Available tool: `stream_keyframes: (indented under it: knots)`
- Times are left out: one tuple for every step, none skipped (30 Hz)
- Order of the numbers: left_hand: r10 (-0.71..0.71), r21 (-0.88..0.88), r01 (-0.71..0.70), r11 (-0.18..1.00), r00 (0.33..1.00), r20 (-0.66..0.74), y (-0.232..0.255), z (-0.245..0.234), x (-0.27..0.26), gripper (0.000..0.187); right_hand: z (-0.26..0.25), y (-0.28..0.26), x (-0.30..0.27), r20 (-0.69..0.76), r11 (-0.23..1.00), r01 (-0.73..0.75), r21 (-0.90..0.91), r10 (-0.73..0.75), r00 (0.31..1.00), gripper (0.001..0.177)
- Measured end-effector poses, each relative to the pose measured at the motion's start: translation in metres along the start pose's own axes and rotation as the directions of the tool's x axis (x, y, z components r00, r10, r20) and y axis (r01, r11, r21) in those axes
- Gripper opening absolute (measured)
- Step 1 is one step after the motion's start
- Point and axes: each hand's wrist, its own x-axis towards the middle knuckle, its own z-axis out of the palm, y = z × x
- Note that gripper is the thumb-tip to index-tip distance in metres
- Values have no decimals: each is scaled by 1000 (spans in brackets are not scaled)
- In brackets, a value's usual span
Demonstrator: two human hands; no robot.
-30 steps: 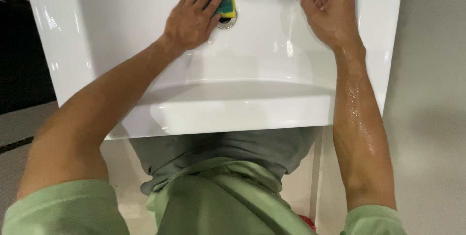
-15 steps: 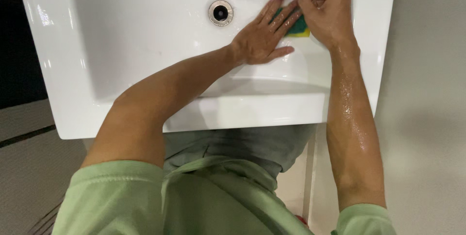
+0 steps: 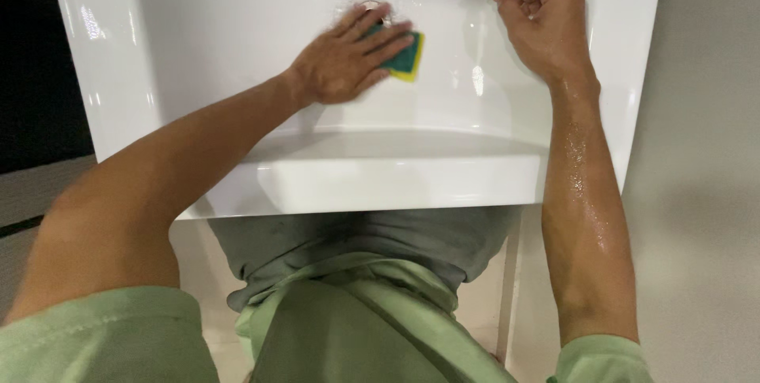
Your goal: The person scrubs a white bathroom sink with a yellow sponge, rinses it under running water, and wipes the basin and faucet. They briefly open a wall cabinet, then continue scrubbing and rinsing the sink surface.
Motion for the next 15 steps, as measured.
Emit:
stream_keyframes:
  knots:
    - [-81,31,82,996,996,-34,-6,0,-5,63,-1,0,0,1,1000,-5,-3,5,1000,11]
    - [-160,59,165,985,985,-70,-10,2,-6,63,-2,0,0,0,1000,1,-13,-1,1000,12]
    - [-209,50,214,976,973,-95,-11,5,-7,63,-2,0,0,1,1000,8,-20,-8,1000,13]
    - [-257,39,263,964,959,-119,-12,9,-5,62,-2,0,0,2,1000,15,-28,-15,1000,15]
    - [-303,33,310,950,943,-140,-13,12,-2,61,-1,0,0,4,999,8,-33,-8,1000,13]
    - [-357,26,365,931,921,-156,-14,15,3,62,0,0,2,6,999,2,-38,-2,1000,11]
    - [-409,15,417,909,897,-168,-14,20,14,62,1,0,1,8,999,-9,-45,9,1000,9]
    - [-459,3,467,884,870,-180,-12,24,25,63,2,0,0,9,999,-11,-41,12,1000,9]
    - [-467,-8,476,879,859,-210,-10,26,39,64,1,0,2,7,999,-8,-41,8,1000,8]
    - [-475,-19,486,874,847,-239,-7,28,53,65,0,0,4,5,999,-5,-42,5,1000,8]
    - [-482,-32,492,870,835,-264,-1,30,66,67,0,1,3,0,999,-9,-37,9,1000,10]
    - [-457,-66,456,888,853,-252,6,31,77,67,0,3,4,-4,999,-14,-32,14,1000,12]
    - [-428,-102,416,904,872,-239,14,31,88,68,-1,5,3,-10,999,-22,-28,22,1000,14]
    - [-398,-138,375,917,889,-227,24,31,99,68,-2,8,3,-15,999,33,-12,-33,999,14]
    - [-340,-154,314,937,922,-188,32,29,110,68,1,12,3,-20,996,88,6,-88,996,14]
